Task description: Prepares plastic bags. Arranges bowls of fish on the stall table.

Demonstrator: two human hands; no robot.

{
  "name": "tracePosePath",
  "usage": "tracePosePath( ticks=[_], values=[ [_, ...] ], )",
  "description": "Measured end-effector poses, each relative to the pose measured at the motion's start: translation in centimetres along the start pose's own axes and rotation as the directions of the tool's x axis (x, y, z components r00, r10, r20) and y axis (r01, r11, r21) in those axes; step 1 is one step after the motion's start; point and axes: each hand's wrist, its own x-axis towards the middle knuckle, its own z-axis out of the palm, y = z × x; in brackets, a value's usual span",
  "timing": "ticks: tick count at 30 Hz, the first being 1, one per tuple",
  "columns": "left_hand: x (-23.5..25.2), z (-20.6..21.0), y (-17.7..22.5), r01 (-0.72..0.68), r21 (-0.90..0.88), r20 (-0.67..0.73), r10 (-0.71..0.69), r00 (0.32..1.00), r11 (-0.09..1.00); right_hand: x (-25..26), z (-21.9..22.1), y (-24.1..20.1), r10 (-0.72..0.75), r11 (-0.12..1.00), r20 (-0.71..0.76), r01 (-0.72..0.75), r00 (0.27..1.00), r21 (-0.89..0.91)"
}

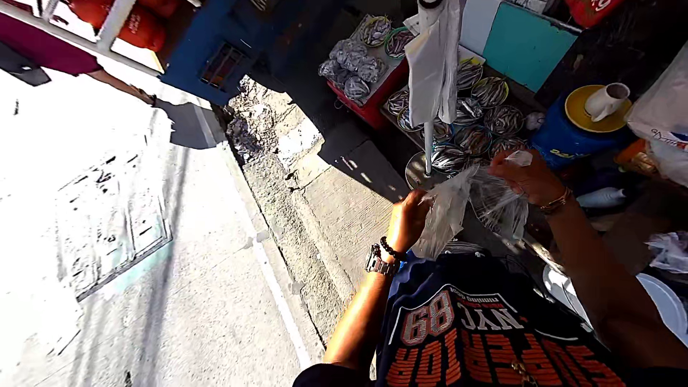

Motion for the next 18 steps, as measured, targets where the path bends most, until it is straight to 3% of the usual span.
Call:
tracePosePath(
  ticks=[2,4,7,9,11,12,14,16,18],
  values=[
    [-0.9,0.7,0.1,0.135,0.166,-0.032,-0.131,0.991,0.977,-0.2,-0.6,-0.4,0.012,0.999,-0.097,-0.016,0.995,-0.045],
    [-1.3,1.5,-0.1,0.273,0.341,0.039,-0.303,0.952,0.899,-0.5,-0.5,-1.6,-0.029,0.999,-0.182,0.021,0.983,-0.043],
    [-1.3,3.4,-1.0,0.353,0.364,0.172,-0.435,0.884,0.862,-1.3,1.0,-5.4,-0.216,0.97,-0.263,0.238,0.94,0.053],
    [-1.3,4.8,-1.1,0.426,0.214,0.259,-0.472,0.843,0.879,-2.3,2.9,-8.7,-0.362,0.894,-0.288,0.417,0.887,0.161],
    [-1.0,5.5,-0.2,0.586,0.036,0.333,-0.562,0.757,0.81,-3.6,5.1,-11.5,-0.507,0.777,-0.261,0.567,0.821,0.273],
    [-1.1,5.5,0.6,0.681,-0.103,0.355,-0.613,0.706,0.725,-4.3,6.3,-12.4,-0.574,0.715,-0.221,0.614,0.789,0.334],
    [-1.7,4.7,2.5,0.764,-0.463,0.353,-0.697,0.624,0.45,-5.3,8.7,-12.6,-0.699,0.607,-0.116,0.671,0.705,0.425],
    [-3.1,2.5,3.5,0.666,-0.726,0.336,-0.756,0.561,0.171,-5.2,11.1,-10.8,-0.761,0.57,0.013,0.658,0.649,0.492],
    [-5.7,0.0,2.3,0.48,-0.877,0.303,-0.779,0.548,-0.004,-4.1,13.9,-7.3,-0.76,0.603,0.179,0.575,0.625,0.553]
  ],
)
